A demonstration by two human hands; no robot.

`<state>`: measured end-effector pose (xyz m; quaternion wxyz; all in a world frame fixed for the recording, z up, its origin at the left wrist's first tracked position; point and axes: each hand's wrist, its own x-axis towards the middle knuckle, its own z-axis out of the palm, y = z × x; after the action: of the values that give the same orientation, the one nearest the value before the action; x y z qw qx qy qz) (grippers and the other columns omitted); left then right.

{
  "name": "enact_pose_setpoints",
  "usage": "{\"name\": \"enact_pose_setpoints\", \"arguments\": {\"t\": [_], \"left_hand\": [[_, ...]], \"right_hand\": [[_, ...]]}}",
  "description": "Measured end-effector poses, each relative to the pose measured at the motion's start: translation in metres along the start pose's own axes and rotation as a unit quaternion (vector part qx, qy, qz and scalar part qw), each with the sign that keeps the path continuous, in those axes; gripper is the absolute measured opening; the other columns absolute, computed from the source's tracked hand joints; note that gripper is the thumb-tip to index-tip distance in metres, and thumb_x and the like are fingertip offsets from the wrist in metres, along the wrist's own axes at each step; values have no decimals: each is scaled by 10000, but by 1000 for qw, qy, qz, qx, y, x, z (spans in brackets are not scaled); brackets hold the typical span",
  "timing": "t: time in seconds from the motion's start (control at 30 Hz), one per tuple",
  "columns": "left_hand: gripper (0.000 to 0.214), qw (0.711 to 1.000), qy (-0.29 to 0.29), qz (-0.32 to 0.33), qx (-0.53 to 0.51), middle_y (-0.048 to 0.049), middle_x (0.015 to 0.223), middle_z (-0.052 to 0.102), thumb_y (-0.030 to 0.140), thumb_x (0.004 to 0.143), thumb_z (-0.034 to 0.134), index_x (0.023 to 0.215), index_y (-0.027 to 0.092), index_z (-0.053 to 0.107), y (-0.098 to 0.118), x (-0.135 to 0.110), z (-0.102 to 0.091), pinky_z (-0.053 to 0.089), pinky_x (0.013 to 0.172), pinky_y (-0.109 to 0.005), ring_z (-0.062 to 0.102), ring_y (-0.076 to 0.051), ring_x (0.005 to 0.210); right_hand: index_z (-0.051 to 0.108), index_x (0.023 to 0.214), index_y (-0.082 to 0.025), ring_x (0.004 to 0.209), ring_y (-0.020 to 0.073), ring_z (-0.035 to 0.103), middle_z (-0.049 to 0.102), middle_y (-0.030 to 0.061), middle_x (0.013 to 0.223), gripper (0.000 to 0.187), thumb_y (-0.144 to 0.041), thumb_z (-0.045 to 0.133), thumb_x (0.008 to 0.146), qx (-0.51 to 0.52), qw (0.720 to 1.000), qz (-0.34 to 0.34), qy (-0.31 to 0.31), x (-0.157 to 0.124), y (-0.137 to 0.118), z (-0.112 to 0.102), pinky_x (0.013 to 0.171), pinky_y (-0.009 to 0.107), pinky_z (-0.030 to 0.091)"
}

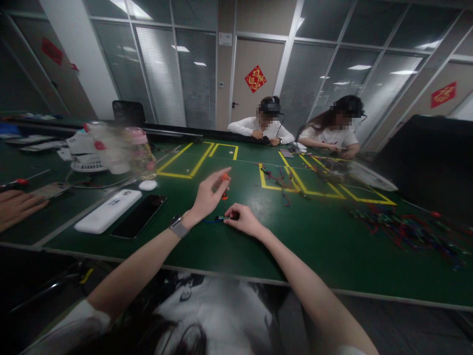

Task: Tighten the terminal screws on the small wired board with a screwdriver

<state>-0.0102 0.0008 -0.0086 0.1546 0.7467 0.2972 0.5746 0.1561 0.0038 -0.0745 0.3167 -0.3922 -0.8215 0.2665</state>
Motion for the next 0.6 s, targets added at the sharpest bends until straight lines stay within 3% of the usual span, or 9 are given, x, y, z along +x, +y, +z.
{"name": "enact_pose_setpoints", "arguments": {"t": [0.33,0.5,0.6], "left_hand": [[317,999,29,-21,-7,-39,993,633,251,945,529,1257,220,573,-2,1,1,535,667,-225,633,-103,706],[349,999,0,-8,-33,-53,1092,633,229,963,480,1306,252,537,-3,0,1,543,732,-239,647,-131,858],[362,999,-6,6,-34,-43,1042,625,209,955,493,1312,257,535,-2,1,1,537,714,-232,631,-120,821]], "right_hand": [[690,814,-155,654,131,533,570,-4,712,92,-191,706,730,-5,1000,-2,-5,0,1,-1,627,255,414],[689,815,-151,649,127,528,573,-5,711,98,-187,712,727,-7,1000,-5,-3,1,3,1,623,250,405],[687,837,-155,644,127,524,569,-10,703,123,-199,717,726,-5,1000,-7,0,0,4,1,616,248,400]]}}
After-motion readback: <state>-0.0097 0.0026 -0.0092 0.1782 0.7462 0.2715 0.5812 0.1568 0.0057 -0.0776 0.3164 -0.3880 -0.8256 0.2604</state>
